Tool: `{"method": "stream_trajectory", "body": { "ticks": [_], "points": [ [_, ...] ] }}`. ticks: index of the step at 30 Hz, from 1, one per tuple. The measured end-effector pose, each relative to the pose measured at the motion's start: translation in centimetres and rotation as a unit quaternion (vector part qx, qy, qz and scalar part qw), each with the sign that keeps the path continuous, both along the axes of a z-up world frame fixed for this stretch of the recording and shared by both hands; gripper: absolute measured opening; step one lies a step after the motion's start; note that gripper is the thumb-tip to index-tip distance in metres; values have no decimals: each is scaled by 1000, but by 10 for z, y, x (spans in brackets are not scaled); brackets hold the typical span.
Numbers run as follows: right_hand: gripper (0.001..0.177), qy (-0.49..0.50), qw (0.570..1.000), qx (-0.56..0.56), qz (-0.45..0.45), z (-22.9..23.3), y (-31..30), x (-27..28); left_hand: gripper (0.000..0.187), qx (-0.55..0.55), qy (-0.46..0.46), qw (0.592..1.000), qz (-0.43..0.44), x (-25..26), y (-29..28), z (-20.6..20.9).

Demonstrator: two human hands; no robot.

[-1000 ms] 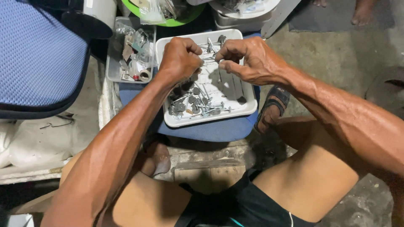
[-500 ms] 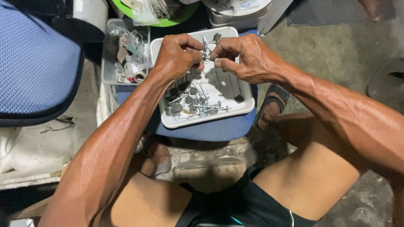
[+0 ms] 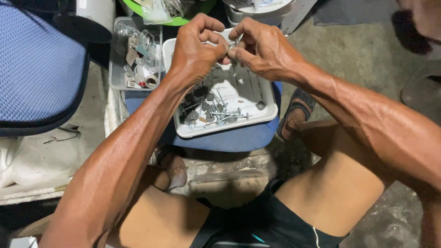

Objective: Sorting various small metal hardware components like screws, bolts, and brackets from a tray into different containers.

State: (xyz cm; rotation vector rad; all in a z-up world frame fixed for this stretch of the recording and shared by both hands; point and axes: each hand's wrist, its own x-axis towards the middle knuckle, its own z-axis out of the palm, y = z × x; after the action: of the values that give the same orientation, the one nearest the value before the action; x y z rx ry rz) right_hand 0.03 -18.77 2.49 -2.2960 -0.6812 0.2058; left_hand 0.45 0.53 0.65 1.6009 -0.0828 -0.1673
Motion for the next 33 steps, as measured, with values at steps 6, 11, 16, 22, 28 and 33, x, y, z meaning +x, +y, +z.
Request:
{"method": "stream_trajectory", "body": {
  "ticks": [6, 11, 16, 22, 28, 33],
  "points": [
    [8, -137, 989, -55, 26, -28, -13, 25, 16, 241, -145, 959, -25, 18, 28, -18],
    [14, -287, 942, -168, 42, -51, -30, 46, 27, 469, -271, 832, -121, 25, 52, -75],
    [15, -329, 911, -238, 76, -68, -34, 53, 43, 511, -205, 824, -135, 28, 44, -98],
    [5, -244, 941, -211, 105, -59, -17, 35, 58, 390, -97, 915, -46, 33, 23, -89],
    [24, -170, 981, -26, 85, -27, -6, 15, 7, 1, 203, 978, 44, 11, -4, 2],
    [13, -280, 956, 13, 83, -28, -8, 18, 7, -95, 263, 959, 41, 3, -4, 23]
  ]
}}
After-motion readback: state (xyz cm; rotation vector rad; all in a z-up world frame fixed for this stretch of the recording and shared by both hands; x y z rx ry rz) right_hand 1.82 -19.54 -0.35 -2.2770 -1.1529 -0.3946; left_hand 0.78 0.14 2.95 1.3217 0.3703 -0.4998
